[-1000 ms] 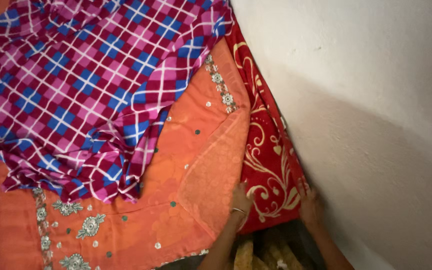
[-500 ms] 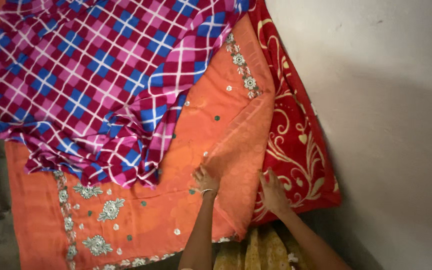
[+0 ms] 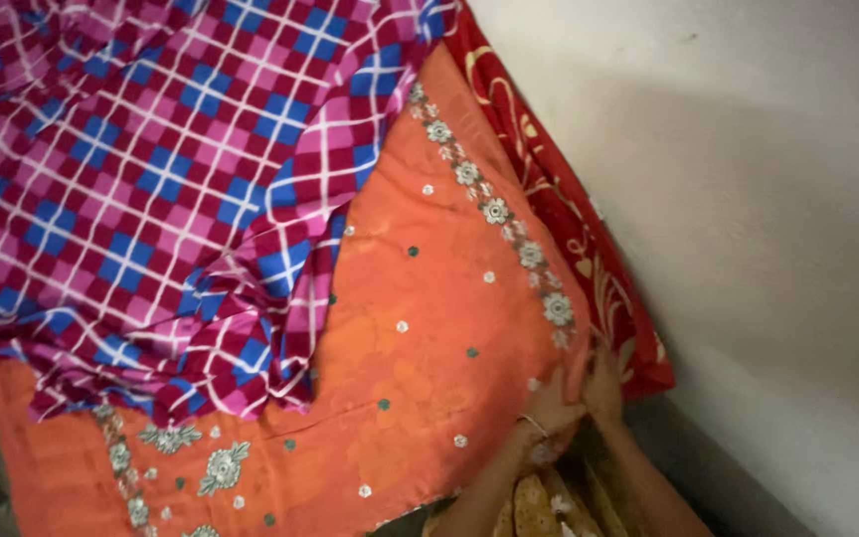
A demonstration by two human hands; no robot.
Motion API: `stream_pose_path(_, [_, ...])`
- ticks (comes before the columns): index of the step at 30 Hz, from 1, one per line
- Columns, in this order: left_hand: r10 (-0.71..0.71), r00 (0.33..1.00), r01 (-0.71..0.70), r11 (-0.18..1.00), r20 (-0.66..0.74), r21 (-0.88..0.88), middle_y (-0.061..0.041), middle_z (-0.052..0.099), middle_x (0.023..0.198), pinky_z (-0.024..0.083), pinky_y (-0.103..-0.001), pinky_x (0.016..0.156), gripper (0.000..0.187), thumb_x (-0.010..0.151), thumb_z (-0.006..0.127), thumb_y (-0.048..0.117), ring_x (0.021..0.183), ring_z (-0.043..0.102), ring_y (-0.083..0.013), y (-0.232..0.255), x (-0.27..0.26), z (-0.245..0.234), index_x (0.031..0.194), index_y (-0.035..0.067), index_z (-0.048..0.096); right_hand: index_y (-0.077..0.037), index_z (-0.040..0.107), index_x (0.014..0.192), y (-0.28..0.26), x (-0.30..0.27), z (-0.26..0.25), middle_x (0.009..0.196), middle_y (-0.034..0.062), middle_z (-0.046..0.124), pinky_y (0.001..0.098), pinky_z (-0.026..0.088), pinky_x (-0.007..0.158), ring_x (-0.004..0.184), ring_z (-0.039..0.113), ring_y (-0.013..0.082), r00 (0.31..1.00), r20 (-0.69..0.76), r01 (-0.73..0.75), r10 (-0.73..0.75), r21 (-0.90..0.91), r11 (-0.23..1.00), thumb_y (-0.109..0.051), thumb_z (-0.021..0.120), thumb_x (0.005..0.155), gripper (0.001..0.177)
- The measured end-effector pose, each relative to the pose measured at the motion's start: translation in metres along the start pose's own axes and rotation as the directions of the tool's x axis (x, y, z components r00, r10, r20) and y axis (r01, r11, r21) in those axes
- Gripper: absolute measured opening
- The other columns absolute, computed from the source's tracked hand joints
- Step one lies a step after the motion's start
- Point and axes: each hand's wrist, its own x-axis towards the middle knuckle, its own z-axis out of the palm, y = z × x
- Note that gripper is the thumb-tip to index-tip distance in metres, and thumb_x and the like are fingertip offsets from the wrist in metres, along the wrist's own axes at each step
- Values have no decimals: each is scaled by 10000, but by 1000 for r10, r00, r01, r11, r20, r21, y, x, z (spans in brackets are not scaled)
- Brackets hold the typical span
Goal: The person makes a bed by smoothing an orange sheet, positioning a red patterned pillow, and then spreading and smoothing a large purple plaid blanket over the surface, tucking the edges in along the wall.
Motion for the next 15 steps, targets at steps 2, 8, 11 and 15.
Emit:
stream_pose_path(2, [-203,958,194,979,201,61,-338,453,1553,448,-526,1081,995,877,756,310,1355,494,-518,10,20,10,1664,22,219,-13,463,1436,19,4,-25,1410,297,505,527,449,1038,1259,521,479,998,-41,-60,56,-90,994,-163,660,927,566])
stream_pose_path(8, [-421,726,444,891,544,97,-247,580,1423,489,-477,1020,821,821,706,344,1269,579,-424,14,36,26,1527,59,399,-34,558,1381,58,-9,-62,1383,275,555,526,507,995,1203,586,465,942,12,-309,336,-366,878,-138,637,934,466])
stream_pose_path(11, [-337,833,328,940,439,97,-237,625,1379,501,-468,1038,652,816,705,299,1265,603,-404,-12,33,39,1397,41,560,-52,654,1219,62,-13,-54,1407,307,509,490,489,1027,1265,548,480,955,-213,-279,205,-425,861,-127,754,751,484])
stream_pose_path(15, [-524,815,474,849,249,235,-248,609,1336,480,-482,1066,654,867,706,349,1255,576,-424,-33,33,57,1426,56,532,-59,746,1180,76,6,-45,1350,329,518,477,445,1037,1237,514,489,939,-233,-301,253,-196,933,-80,842,667,523])
